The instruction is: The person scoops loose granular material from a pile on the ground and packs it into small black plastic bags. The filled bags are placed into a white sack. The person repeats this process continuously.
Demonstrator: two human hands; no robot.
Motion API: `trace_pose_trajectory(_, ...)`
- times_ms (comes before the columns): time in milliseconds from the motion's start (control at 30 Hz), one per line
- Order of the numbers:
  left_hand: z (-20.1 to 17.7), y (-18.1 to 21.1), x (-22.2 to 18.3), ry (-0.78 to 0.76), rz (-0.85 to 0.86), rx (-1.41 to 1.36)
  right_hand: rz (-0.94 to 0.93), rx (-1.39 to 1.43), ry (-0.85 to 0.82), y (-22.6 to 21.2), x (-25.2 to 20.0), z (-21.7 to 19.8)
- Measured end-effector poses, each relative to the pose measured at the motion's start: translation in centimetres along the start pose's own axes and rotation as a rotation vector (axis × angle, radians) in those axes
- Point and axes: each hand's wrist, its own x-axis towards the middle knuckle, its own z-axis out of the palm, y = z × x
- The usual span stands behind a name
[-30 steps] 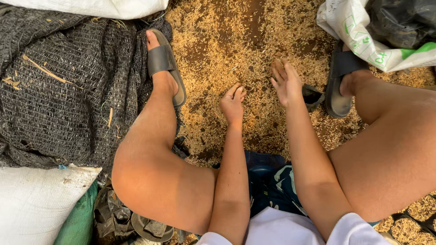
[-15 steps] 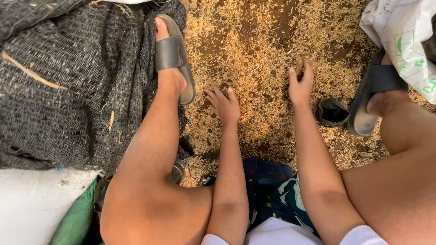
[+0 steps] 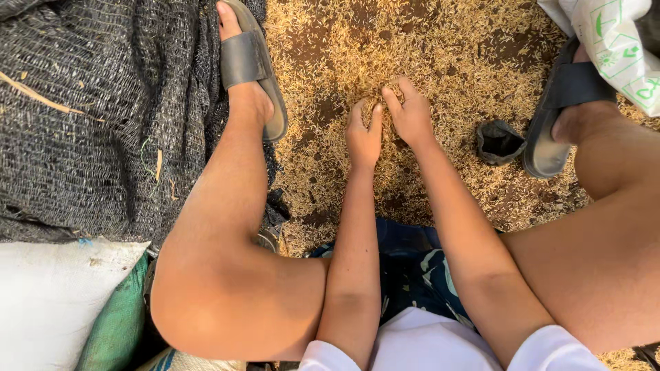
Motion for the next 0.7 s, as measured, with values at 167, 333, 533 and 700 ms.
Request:
trace_pose_trajectory(167,-1.1,2.2,-1.8,-0.101,-0.389,-0.385,0.143,0.336,0.063,0.5,-1.5,0.1)
trace_pose_trajectory(333,-3.5,4.7,-2.3,-0.061,-0.247,-0.406,0.084,0.339,0.071,-3.1,-2.8,-3.5)
trace_pose_trajectory(533,-4.6,6.6,-1.3,-0.091,-0.078,-0.382,0.012,0.307,-0.090,-8.6,-4.4,-7.9)
trace_pose_trajectory(700,-4.6,7.0,-2.4,-0.219,-0.028,-0.529,0.053,0.310,-0.093,-10.4,-6.1,-9.1)
